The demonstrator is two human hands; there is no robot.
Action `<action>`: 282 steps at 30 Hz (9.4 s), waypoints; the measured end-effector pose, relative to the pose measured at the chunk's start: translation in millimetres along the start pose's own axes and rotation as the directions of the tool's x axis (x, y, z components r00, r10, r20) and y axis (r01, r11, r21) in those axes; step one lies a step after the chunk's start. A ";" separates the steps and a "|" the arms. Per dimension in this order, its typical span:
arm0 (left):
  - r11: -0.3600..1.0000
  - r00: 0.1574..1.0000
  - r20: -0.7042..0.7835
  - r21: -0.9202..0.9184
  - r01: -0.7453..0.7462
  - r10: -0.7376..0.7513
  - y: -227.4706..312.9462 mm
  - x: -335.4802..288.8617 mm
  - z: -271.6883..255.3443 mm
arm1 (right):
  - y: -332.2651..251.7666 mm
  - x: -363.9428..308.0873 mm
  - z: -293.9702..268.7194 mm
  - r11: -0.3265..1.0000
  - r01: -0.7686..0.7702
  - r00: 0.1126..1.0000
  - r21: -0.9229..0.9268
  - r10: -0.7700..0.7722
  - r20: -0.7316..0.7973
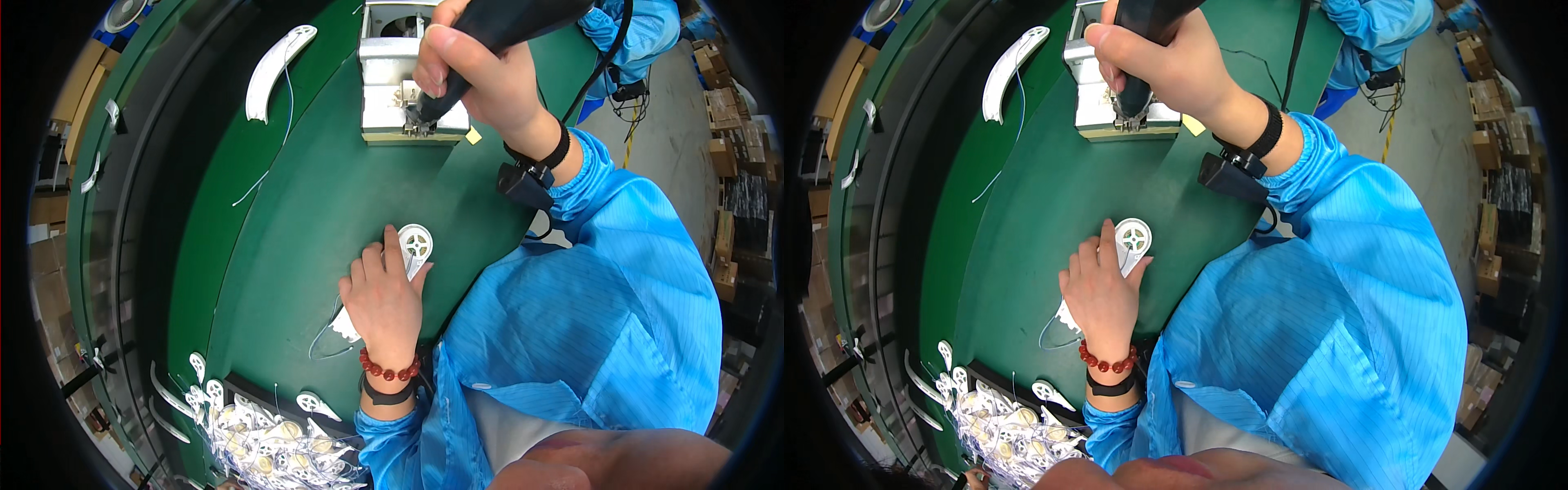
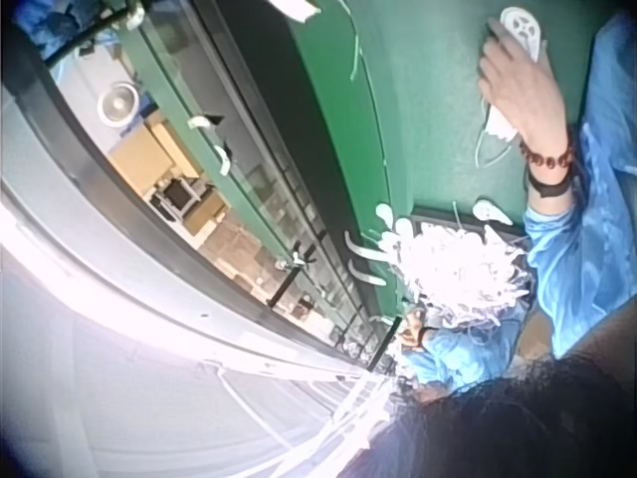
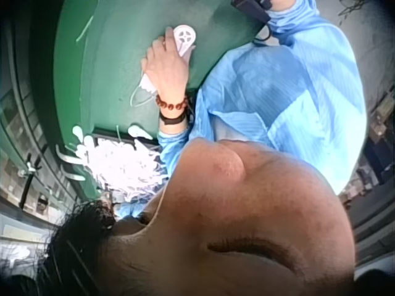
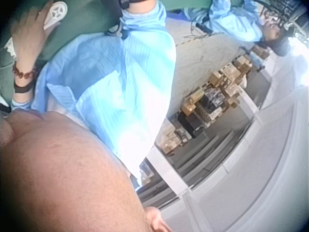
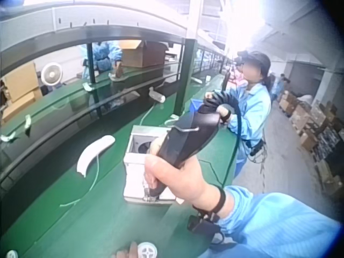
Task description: Assemble small electronic components using hand tools and an automated soldering/welding machine.
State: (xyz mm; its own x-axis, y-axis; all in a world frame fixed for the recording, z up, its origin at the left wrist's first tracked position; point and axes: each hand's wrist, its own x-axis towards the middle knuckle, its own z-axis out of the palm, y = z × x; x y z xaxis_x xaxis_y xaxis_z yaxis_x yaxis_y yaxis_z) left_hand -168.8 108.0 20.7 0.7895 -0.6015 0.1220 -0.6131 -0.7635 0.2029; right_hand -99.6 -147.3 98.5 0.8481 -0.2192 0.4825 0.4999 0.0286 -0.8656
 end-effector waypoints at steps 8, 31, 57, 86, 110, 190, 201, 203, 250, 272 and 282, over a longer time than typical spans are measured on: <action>0.977 0.995 0.098 -0.210 0.018 0.003 -31.0 -8.5 -13.9 | 6.4 -16.7 11.7 0.988 -0.153 0.986 -0.001 0.153 0.062; 0.974 0.999 0.013 -0.220 0.049 -0.047 -23.0 -2.9 -0.5 | 27.1 -68.8 57.6 0.962 -0.194 0.919 0.193 0.109 0.379; 0.967 0.998 0.004 -0.247 0.068 -0.070 -22.1 -2.1 2.4 | 33.4 -71.7 59.5 0.985 -0.164 0.898 0.062 0.123 0.422; 0.974 0.998 0.010 -0.220 0.062 -0.061 -18.2 -1.9 2.5 | 3.2 -12.6 -3.6 0.984 0.156 0.986 0.085 -0.149 -0.080; 0.958 0.997 0.045 -0.275 0.075 -0.065 -18.5 -3.6 -9.2 | 5.2 -6.3 9.4 1.000 -0.006 0.997 0.007 0.006 -0.073; 0.959 0.994 0.069 -0.264 0.100 -0.085 -17.2 3.0 -3.9 | -12.9 -19.5 -3.0 0.920 0.048 0.991 0.388 -0.092 0.095; 0.960 0.997 0.028 -0.268 0.074 -0.069 -18.2 4.3 -2.9 | 13.3 -2.6 -16.4 0.988 0.101 0.983 0.121 -0.117 0.139; 0.960 0.997 0.034 -0.268 0.078 -0.071 -18.8 4.2 -3.1 | 14.6 -2.4 -14.9 0.988 0.102 0.983 0.115 -0.118 0.138; 0.950 0.998 -0.014 -0.308 0.052 -0.060 -28.9 -0.7 0.0 | -9.3 -73.4 61.6 0.901 -0.176 0.918 0.396 0.005 0.397; 0.923 0.998 -0.041 -0.385 0.033 -0.052 -30.9 -4.4 0.5 | 1.8 -92.9 76.3 0.909 -0.335 0.890 0.248 0.219 0.399; 0.933 0.997 0.028 -0.352 0.078 -0.072 -30.1 -4.7 0.1 | 1.9 -92.4 77.2 0.917 -0.351 0.886 0.190 0.260 0.383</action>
State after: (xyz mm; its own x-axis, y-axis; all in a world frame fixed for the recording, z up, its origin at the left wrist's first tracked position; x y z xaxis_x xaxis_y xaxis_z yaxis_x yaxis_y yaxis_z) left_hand -154.1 133.8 13.9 0.8307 -0.5510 0.0794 -0.5003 -0.6764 0.5405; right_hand -163.4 -51.7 62.6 0.9491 0.1870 0.2536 0.1937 0.2884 -0.9377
